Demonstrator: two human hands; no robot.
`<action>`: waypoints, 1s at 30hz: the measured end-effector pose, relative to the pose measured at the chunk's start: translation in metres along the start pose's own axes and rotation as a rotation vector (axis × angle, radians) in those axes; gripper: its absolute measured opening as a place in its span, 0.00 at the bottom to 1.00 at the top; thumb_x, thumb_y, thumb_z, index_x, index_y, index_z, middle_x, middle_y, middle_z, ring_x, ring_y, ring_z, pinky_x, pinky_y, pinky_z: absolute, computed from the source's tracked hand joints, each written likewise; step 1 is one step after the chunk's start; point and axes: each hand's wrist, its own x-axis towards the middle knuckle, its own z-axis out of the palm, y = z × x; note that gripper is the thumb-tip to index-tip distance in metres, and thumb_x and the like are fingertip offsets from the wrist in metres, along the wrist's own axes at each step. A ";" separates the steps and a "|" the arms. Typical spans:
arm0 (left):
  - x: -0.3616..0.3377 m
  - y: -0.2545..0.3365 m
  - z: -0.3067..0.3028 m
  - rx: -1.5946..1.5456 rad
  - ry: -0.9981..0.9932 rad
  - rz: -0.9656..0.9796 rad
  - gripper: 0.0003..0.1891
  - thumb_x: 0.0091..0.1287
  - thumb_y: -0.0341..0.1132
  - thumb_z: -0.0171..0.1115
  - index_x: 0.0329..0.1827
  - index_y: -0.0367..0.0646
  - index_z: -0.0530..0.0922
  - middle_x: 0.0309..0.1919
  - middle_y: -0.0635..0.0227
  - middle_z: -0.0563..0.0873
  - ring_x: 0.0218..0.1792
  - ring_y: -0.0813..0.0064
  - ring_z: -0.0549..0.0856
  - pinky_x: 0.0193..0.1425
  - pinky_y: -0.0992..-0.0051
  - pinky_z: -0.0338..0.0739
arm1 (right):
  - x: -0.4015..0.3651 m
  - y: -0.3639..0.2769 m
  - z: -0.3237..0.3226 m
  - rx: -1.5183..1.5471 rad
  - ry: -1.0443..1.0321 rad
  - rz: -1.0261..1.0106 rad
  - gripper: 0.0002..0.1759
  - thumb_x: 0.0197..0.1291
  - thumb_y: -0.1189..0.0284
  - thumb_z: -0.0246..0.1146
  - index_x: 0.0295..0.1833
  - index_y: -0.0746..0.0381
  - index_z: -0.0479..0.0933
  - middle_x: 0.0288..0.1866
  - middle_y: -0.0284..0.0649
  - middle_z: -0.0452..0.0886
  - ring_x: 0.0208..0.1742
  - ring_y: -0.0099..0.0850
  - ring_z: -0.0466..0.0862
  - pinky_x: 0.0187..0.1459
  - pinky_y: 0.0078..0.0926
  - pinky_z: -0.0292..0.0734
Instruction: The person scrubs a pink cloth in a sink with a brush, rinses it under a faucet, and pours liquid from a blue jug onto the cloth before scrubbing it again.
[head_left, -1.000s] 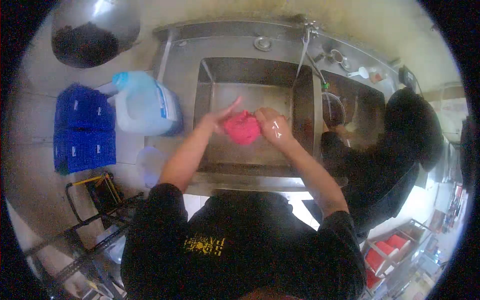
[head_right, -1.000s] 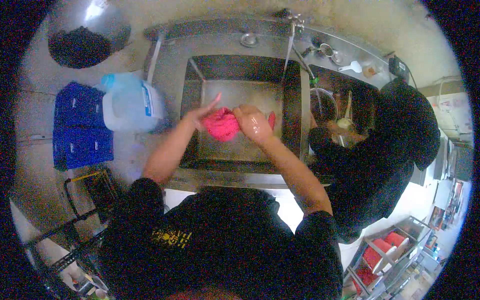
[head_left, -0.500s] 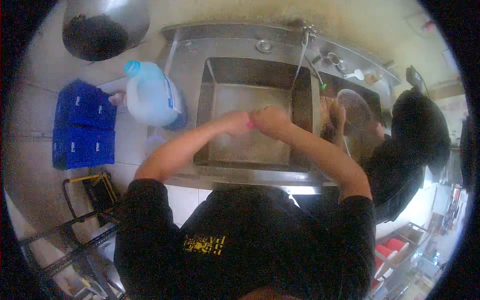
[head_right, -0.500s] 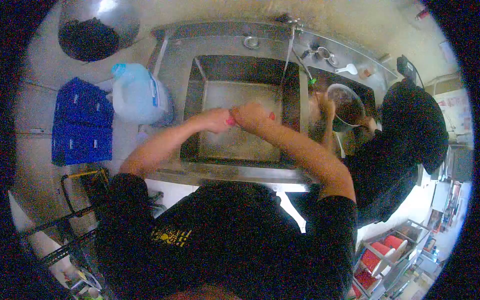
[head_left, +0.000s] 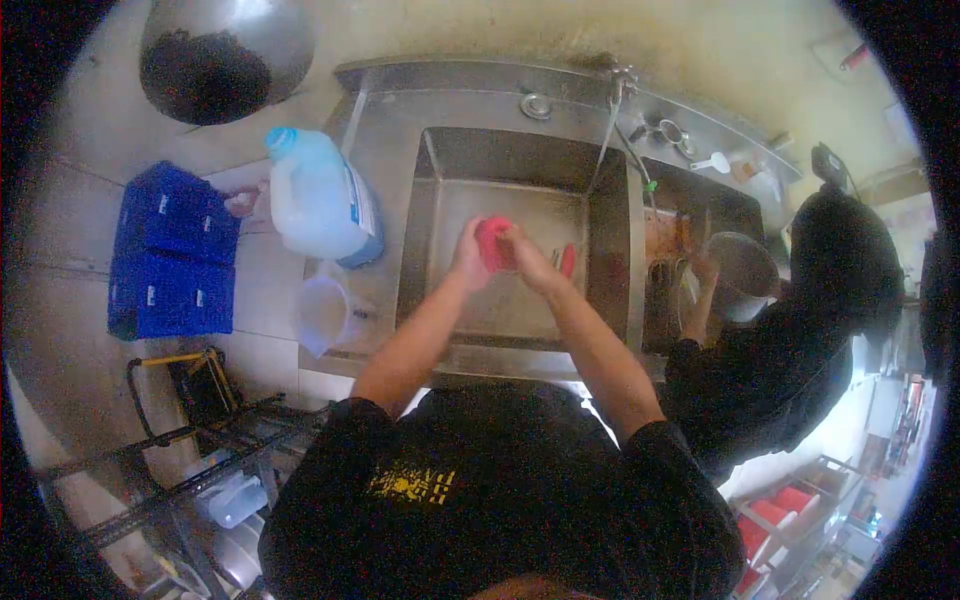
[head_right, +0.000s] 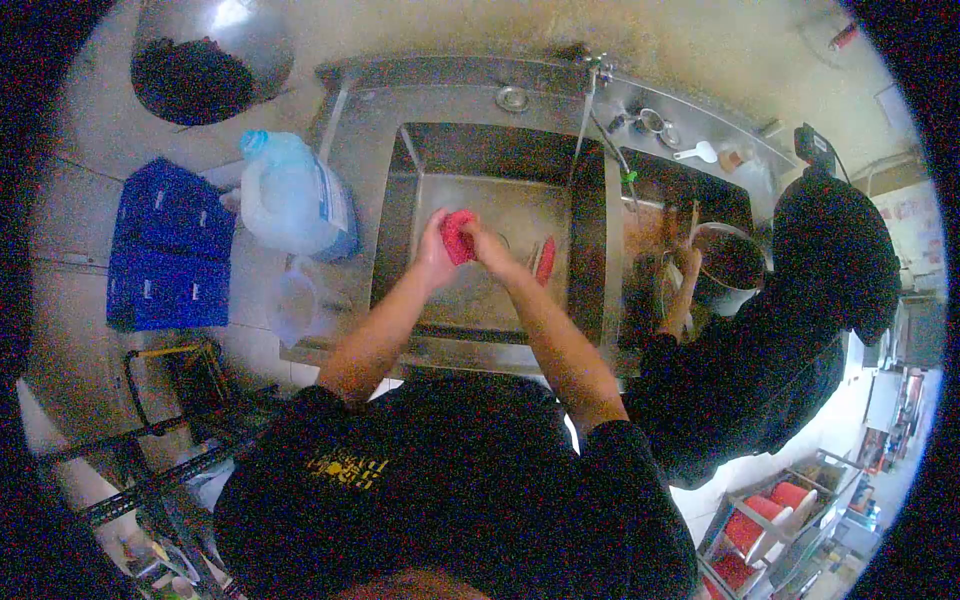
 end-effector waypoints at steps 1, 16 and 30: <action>0.004 -0.006 -0.004 -0.041 0.039 0.015 0.28 0.77 0.58 0.45 0.64 0.46 0.78 0.56 0.63 0.87 0.53 0.62 0.87 0.62 0.55 0.80 | -0.012 -0.009 0.011 0.218 0.055 0.054 0.25 0.69 0.61 0.59 0.67 0.61 0.72 0.48 0.43 0.85 0.55 0.34 0.82 0.63 0.39 0.75; -0.037 0.043 -0.034 0.823 -0.730 -0.649 0.24 0.68 0.52 0.69 0.55 0.42 0.82 0.53 0.60 0.87 0.50 0.66 0.88 0.50 0.63 0.84 | -0.038 -0.032 0.011 -1.512 -0.461 -0.787 0.27 0.70 0.67 0.55 0.74 0.59 0.66 0.52 0.52 0.84 0.50 0.50 0.87 0.52 0.46 0.84; -0.034 0.040 0.018 1.978 -0.182 0.342 0.13 0.60 0.42 0.65 0.42 0.45 0.86 0.39 0.53 0.90 0.43 0.46 0.88 0.51 0.52 0.83 | 0.013 -0.060 0.016 -1.760 -0.418 -0.198 0.14 0.57 0.65 0.68 0.42 0.64 0.87 0.42 0.53 0.89 0.47 0.47 0.90 0.48 0.45 0.85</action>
